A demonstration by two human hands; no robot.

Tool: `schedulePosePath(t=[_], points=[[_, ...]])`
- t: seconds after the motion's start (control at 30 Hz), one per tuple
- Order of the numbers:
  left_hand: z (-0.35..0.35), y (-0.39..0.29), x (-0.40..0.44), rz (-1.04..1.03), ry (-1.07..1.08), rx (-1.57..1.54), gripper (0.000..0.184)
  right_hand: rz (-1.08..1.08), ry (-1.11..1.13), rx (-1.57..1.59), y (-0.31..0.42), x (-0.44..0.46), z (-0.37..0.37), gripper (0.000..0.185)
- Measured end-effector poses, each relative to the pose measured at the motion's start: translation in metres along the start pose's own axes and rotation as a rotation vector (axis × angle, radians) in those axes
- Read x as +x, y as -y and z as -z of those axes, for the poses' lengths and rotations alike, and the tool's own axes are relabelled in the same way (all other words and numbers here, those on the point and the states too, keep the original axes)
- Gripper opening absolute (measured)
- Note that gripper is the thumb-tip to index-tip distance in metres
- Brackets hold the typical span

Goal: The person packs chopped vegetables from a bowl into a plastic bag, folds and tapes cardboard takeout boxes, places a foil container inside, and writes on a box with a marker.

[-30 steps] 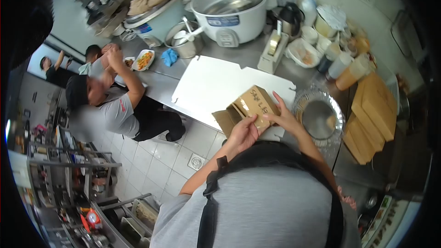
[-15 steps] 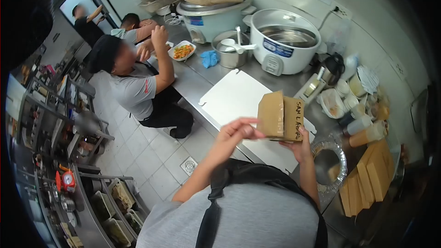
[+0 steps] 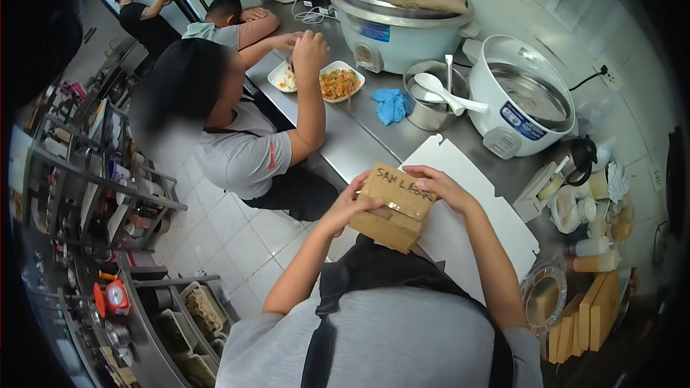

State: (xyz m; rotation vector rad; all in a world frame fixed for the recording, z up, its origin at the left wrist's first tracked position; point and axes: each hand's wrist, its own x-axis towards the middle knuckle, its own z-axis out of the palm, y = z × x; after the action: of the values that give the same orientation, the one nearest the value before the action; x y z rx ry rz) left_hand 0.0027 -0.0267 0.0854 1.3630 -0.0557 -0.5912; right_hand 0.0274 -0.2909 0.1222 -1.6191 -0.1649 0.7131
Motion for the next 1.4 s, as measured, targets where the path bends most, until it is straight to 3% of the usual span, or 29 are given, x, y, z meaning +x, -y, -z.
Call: schedulePosePath(t=[0.07,0.17,0.3,0.43,0.57,0.83,0.93,1.03,1.13,1.23,1.3,1.4], points=[[0.026,-0.009,0.009,0.013,-0.095,-0.148,0.083,-0.043,-0.072,0.003,0.008,0.031,-0.011,0.058],[0.057,-0.012,0.035,0.029,-0.208,-0.273,0.081,0.098,-0.317,0.193,-0.013,0.078,-0.026,0.056],[0.08,-0.009,0.074,-0.08,-0.265,-0.128,0.077,0.187,-0.48,0.127,-0.029,0.112,-0.031,0.066],[0.097,-0.016,0.098,-0.197,-0.301,-0.148,0.067,0.101,-0.507,0.025,-0.024,0.117,-0.035,0.07],[0.101,-0.026,0.092,-0.214,-0.235,-0.034,0.057,0.172,-0.514,0.123,-0.034,0.129,-0.042,0.071],[0.1,-0.021,0.124,-0.24,-0.186,-0.091,0.048,0.243,-0.641,0.116,-0.038,0.131,-0.042,0.071],[0.095,-0.022,0.131,-0.301,-0.245,-0.092,0.041,0.254,-0.631,0.05,-0.035,0.123,-0.034,0.069],[0.098,-0.028,0.135,-0.434,-0.357,-0.021,0.032,0.163,-0.659,0.087,-0.023,0.104,-0.029,0.059],[0.107,-0.039,0.123,-0.547,-0.473,0.11,0.027,0.206,-0.738,0.103,-0.046,0.075,-0.01,0.045],[0.099,-0.068,0.104,-0.585,-0.527,0.109,0.023,0.098,-0.926,0.311,-0.062,0.022,0.006,0.035],[0.099,-0.077,0.106,-0.713,-0.53,0.182,0.022,0.047,-1.117,0.356,-0.086,-0.016,0.015,0.033],[0.089,-0.089,0.108,-0.72,-0.46,0.144,0.022,0.024,-1.348,0.403,-0.115,-0.071,0.025,0.032]])
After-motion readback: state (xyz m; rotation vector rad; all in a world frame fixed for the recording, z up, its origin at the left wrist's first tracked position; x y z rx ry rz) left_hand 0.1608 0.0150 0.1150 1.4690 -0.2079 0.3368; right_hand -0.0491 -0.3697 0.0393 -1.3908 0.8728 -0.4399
